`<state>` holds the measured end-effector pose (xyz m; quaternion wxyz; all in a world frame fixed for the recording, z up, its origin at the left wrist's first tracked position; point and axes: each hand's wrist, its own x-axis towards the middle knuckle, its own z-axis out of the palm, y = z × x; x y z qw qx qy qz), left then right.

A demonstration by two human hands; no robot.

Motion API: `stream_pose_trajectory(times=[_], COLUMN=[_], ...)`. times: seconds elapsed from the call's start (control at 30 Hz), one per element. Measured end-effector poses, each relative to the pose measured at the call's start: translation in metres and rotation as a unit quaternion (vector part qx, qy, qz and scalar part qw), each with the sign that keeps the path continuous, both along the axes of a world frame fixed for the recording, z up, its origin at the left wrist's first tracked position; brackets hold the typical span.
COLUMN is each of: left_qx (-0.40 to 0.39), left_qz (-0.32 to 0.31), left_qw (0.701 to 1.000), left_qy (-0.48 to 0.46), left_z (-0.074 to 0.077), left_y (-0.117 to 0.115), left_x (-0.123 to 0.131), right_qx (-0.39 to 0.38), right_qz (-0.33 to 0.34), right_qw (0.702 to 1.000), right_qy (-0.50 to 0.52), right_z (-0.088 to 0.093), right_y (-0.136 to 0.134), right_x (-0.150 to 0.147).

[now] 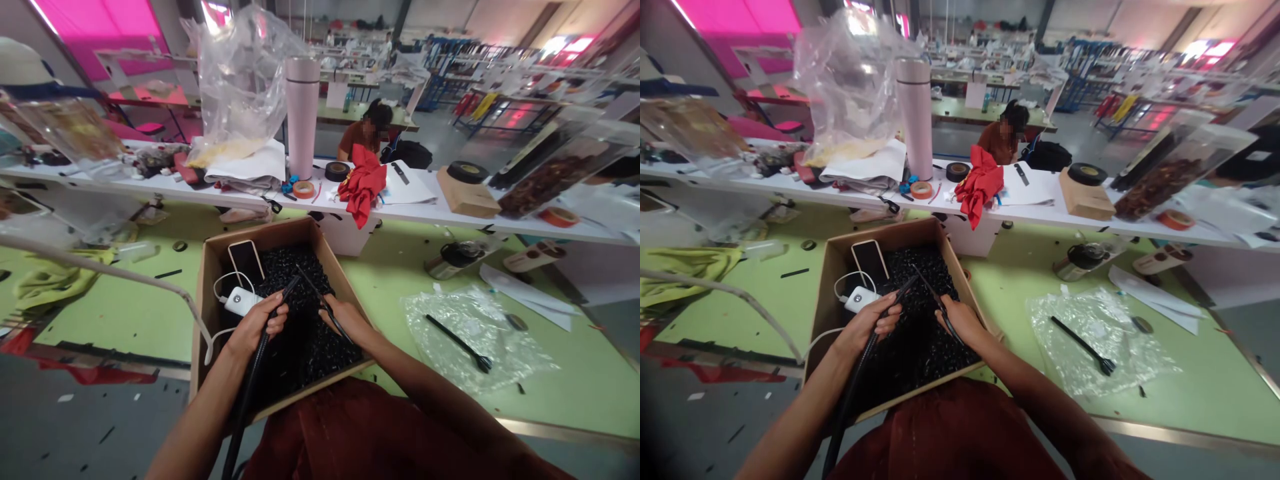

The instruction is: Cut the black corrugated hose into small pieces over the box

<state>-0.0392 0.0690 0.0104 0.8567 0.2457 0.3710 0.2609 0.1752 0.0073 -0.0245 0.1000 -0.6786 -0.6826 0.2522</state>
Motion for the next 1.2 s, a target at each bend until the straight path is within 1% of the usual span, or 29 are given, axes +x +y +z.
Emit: stream_pose_trajectory(times=[0.1, 0.2, 0.3, 0.4, 0.53, 0.63, 0.73, 0.9, 1.2], left_qx=[0.004, 0.039, 0.079, 0.094, 0.115, 0.122, 0.134, 0.145, 0.176], left_qz=[0.001, 0.016, 0.022, 0.036, 0.046, 0.044, 0.042, 0.036, 0.008], left_qw=[1.000, 0.999, 0.994, 0.990, 0.985, 0.982, 0.978, 0.973, 0.960], left_qy=[-0.002, 0.026, 0.069, 0.097, 0.117, 0.135, 0.154, 0.174, 0.217], left_z=[0.000, -0.003, -0.006, -0.007, -0.006, -0.006, -0.005, -0.003, -0.008], left_y=[-0.001, -0.002, -0.002, -0.002, -0.002, -0.002, -0.002, -0.003, -0.004], left_x=[0.002, 0.004, 0.006, 0.007, 0.007, 0.007, 0.008, 0.009, 0.011], right_qx=[0.015, 0.018, 0.008, 0.001, -0.026, -0.044, -0.054, -0.070, -0.061], right_qz=[-0.020, -0.014, -0.004, 0.007, 0.007, 0.014, 0.037, 0.068, 0.051], right_qw=[0.999, 0.999, 0.997, 0.994, 0.992, 0.989, 0.987, 0.985, 0.988], right_qy=[0.023, 0.046, 0.073, 0.107, 0.122, 0.138, 0.149, 0.145, 0.134], right_z=[-0.005, -0.007, -0.007, -0.005, -0.003, -0.002, -0.001, 0.001, 0.004], right_y=[0.000, -0.002, -0.004, -0.005, -0.007, -0.007, -0.007, -0.008, -0.008], right_x=[0.002, 0.003, 0.005, 0.007, 0.009, 0.008, 0.008, 0.008, 0.005])
